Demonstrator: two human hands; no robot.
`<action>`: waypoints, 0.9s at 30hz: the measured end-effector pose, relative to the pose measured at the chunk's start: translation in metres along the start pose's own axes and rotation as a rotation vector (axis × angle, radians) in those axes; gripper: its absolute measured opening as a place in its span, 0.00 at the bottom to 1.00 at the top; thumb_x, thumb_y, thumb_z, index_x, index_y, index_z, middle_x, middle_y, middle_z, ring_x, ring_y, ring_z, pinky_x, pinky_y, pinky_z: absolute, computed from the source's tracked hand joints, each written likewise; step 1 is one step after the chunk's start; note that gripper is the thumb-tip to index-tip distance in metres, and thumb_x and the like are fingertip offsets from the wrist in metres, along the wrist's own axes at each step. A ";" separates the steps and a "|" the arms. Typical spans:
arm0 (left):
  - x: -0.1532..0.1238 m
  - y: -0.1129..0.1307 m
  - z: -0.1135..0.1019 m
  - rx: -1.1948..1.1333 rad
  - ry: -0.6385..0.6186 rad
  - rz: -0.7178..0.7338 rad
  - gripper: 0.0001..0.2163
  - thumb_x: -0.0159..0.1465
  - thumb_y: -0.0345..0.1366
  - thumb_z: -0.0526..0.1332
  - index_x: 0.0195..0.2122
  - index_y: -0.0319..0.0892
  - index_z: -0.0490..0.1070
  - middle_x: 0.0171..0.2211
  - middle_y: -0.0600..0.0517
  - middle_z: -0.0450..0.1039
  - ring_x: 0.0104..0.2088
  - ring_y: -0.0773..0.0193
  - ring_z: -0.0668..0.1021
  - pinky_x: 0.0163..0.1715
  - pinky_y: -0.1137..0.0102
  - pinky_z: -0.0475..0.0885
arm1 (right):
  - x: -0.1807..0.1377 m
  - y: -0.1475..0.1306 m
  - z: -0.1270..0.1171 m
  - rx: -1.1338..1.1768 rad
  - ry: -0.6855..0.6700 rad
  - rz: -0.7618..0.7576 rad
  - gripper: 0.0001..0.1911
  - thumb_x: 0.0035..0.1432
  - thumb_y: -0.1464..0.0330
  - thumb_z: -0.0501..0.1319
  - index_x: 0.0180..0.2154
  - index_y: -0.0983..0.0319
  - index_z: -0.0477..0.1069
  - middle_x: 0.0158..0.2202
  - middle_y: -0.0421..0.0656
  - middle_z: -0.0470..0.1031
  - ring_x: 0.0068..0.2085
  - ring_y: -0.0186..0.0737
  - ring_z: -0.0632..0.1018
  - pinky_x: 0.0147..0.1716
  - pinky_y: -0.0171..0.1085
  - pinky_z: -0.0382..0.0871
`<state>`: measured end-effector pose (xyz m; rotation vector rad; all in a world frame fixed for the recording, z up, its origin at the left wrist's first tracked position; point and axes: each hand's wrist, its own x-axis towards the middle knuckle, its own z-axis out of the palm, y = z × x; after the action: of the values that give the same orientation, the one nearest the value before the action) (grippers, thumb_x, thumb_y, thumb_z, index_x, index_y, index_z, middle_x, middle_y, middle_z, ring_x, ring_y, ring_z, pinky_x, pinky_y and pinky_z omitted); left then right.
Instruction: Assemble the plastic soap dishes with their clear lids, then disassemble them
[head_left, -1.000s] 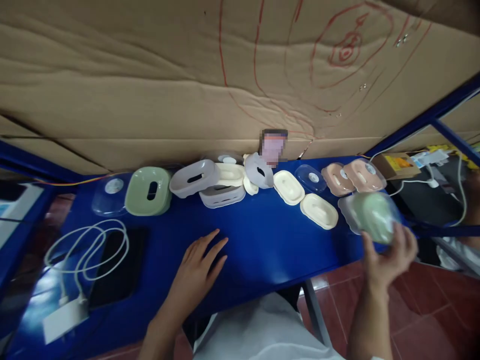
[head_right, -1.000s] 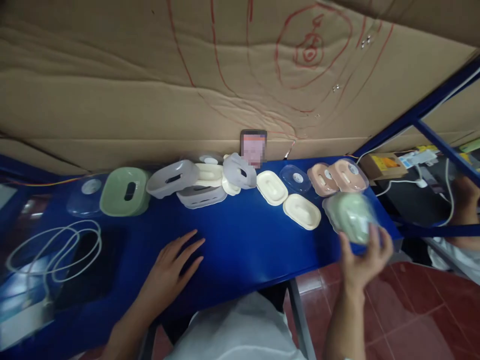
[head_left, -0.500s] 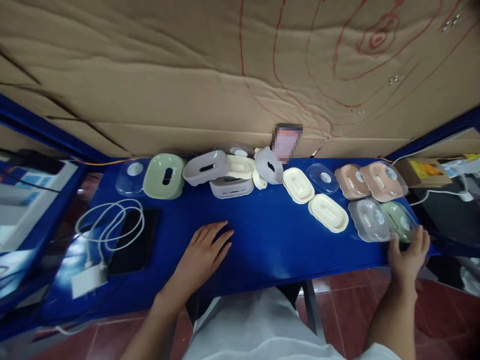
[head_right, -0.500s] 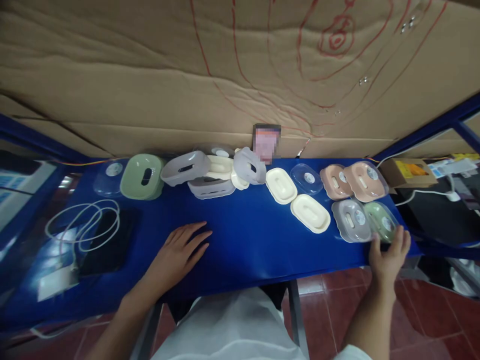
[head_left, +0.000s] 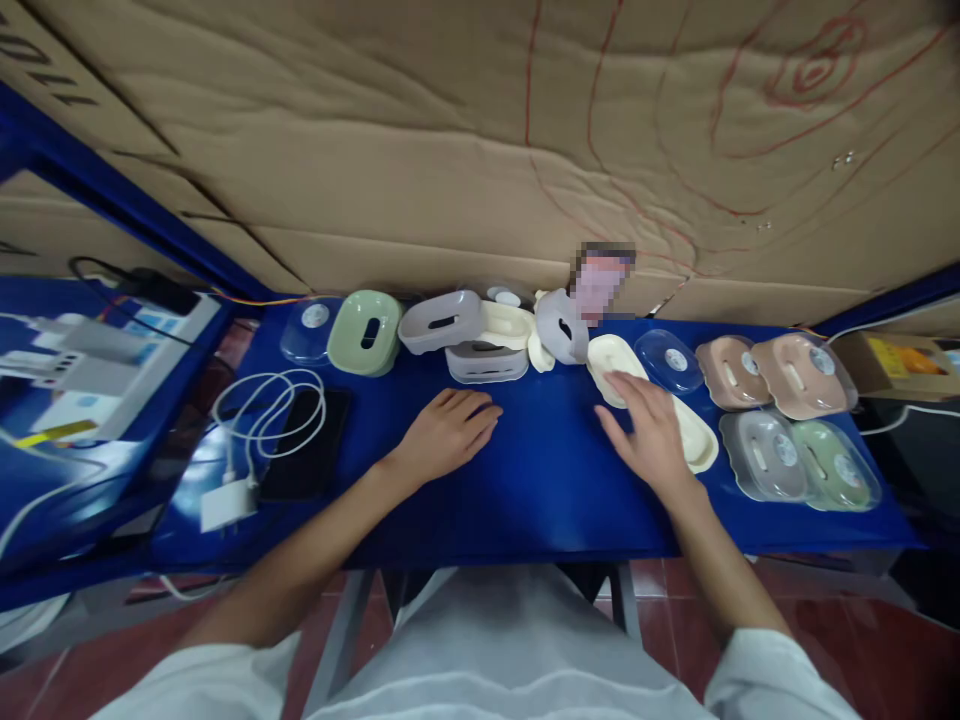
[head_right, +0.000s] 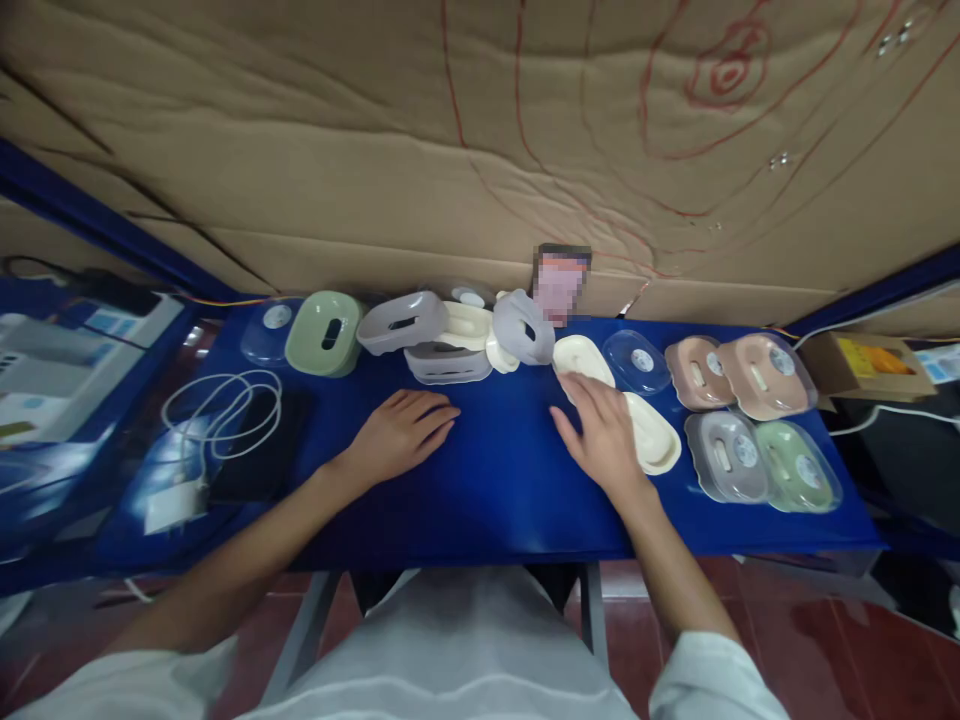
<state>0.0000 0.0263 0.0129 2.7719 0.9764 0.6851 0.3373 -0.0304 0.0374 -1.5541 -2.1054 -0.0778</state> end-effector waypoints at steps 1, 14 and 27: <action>-0.001 -0.004 0.001 -0.018 0.045 -0.030 0.11 0.75 0.34 0.58 0.49 0.43 0.80 0.46 0.44 0.82 0.46 0.54 0.84 0.47 0.59 0.77 | 0.017 -0.003 0.011 -0.006 -0.027 -0.008 0.27 0.74 0.59 0.59 0.69 0.60 0.64 0.65 0.55 0.74 0.65 0.57 0.75 0.63 0.55 0.69; -0.015 0.006 -0.003 -0.269 0.078 -0.075 0.20 0.74 0.36 0.62 0.67 0.47 0.68 0.58 0.42 0.77 0.58 0.53 0.81 0.59 0.55 0.78 | 0.026 -0.022 0.045 0.489 0.083 0.211 0.15 0.71 0.56 0.64 0.46 0.60 0.79 0.42 0.47 0.85 0.44 0.50 0.85 0.49 0.48 0.81; -0.014 0.008 -0.009 -0.534 0.119 -0.195 0.24 0.65 0.40 0.74 0.61 0.48 0.72 0.71 0.40 0.61 0.71 0.43 0.69 0.69 0.45 0.68 | 0.021 -0.036 0.034 0.092 -0.231 -0.163 0.26 0.73 0.67 0.55 0.70 0.63 0.64 0.65 0.60 0.72 0.66 0.62 0.72 0.63 0.64 0.69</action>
<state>-0.0087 0.0113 0.0176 2.1667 0.9046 0.9272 0.2875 -0.0125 0.0267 -1.3914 -2.3767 0.1463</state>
